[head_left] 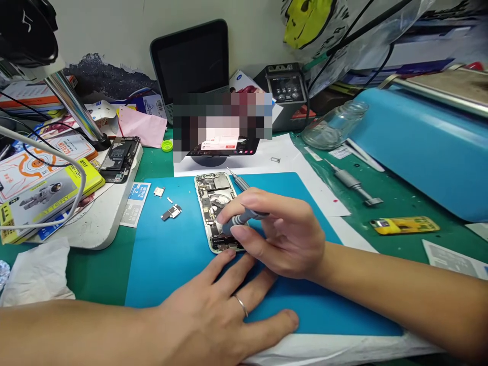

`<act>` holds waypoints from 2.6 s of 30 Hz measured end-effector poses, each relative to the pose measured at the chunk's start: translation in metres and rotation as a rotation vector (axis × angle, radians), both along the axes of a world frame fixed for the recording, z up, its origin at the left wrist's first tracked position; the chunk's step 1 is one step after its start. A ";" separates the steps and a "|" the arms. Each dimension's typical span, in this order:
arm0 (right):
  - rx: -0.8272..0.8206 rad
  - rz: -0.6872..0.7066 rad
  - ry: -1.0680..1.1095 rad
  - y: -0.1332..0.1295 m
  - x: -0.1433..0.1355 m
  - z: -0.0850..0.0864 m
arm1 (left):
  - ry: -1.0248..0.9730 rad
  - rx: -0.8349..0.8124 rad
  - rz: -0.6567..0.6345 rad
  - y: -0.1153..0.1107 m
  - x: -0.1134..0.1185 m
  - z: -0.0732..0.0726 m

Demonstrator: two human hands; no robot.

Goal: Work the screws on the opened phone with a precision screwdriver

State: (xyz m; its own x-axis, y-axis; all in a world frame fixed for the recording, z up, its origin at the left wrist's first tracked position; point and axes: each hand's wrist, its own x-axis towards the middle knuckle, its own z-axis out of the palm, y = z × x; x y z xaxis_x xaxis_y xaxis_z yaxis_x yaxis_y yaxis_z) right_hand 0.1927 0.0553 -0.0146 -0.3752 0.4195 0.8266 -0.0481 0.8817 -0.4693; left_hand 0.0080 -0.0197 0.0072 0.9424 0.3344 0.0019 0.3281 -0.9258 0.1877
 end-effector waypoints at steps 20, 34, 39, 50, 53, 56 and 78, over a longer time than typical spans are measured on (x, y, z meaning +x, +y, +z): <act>-0.028 0.027 -0.027 -0.005 0.002 0.003 | -0.014 0.121 0.001 -0.001 -0.002 -0.006; -0.035 0.033 -0.013 -0.005 0.002 0.003 | 0.005 0.079 0.000 -0.001 -0.001 -0.005; -0.052 0.020 -0.001 -0.005 0.002 0.003 | 0.000 0.054 0.006 -0.002 0.000 -0.006; -0.061 0.023 -0.046 -0.005 0.002 0.005 | -0.012 0.038 0.006 -0.001 0.002 -0.004; -0.058 0.017 -0.067 -0.005 0.002 0.006 | -0.023 0.044 0.004 -0.002 0.002 -0.004; -0.054 0.010 -0.065 -0.005 0.002 0.006 | -0.033 0.051 0.006 -0.002 0.002 -0.004; 0.042 -0.032 -0.134 -0.004 0.003 0.010 | -0.049 0.032 0.016 -0.003 0.001 -0.006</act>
State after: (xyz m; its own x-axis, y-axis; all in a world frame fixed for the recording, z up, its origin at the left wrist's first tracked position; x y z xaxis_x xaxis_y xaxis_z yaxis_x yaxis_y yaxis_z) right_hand 0.1954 0.0516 -0.0047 -0.4700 0.3992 0.7873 0.0411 0.9008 -0.4322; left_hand 0.0093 -0.0230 0.0012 0.9356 0.3480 0.0592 0.3335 -0.9264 0.1746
